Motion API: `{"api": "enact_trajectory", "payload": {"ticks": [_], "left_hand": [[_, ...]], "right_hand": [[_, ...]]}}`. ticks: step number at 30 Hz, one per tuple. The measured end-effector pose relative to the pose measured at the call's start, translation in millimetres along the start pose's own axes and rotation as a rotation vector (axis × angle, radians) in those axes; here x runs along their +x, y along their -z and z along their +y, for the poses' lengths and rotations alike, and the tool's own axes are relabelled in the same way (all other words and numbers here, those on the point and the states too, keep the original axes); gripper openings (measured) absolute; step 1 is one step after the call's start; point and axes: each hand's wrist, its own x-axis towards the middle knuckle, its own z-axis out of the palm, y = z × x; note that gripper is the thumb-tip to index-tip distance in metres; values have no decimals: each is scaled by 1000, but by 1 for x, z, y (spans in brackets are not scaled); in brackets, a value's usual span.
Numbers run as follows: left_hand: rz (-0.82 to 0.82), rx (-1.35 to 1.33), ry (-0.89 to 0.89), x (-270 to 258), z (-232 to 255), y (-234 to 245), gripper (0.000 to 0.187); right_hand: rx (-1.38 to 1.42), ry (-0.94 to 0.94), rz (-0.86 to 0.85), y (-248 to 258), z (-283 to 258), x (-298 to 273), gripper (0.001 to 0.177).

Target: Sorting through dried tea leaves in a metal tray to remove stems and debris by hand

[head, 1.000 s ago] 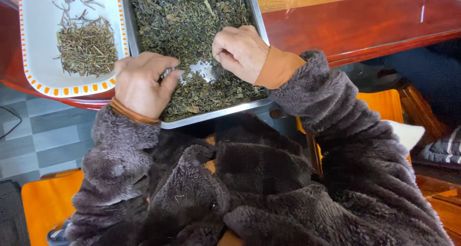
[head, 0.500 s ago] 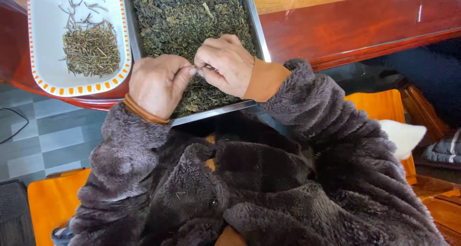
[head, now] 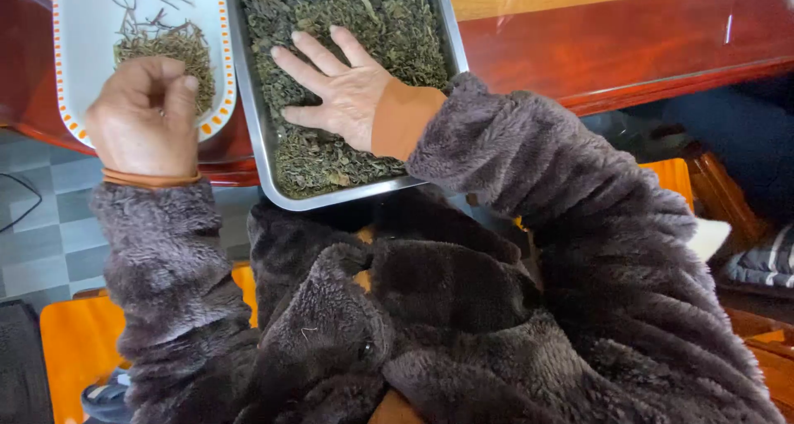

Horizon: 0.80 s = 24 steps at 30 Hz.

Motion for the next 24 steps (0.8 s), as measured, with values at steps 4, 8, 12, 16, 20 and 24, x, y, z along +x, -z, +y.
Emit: {"api": "enact_trajectory", "payload": {"ticks": [4,8,12,16,20,24], "left_hand": [[-8,-30,26,-12,-14,-14,9],[9,26,-21,-16,-20,-19,10],[13,20,-30,-16,-17,-19,8],[5,36,-58,-15,-11,-21,8],[15,63,-83,-13,-5,-21,6],[8,80,-81,-14,-4,-20,5]], "right_hand": [[56,-59,47,13,19,-13,92],[-76,-175,256,-12,53,-33,52],[81,-207,304,-3,51,-59,55],[154,-141,251,19,13,-66,25],[296,-7,-2,16,-11,-62,63],[283,-149,-181,48,-17,-55,74]]}}
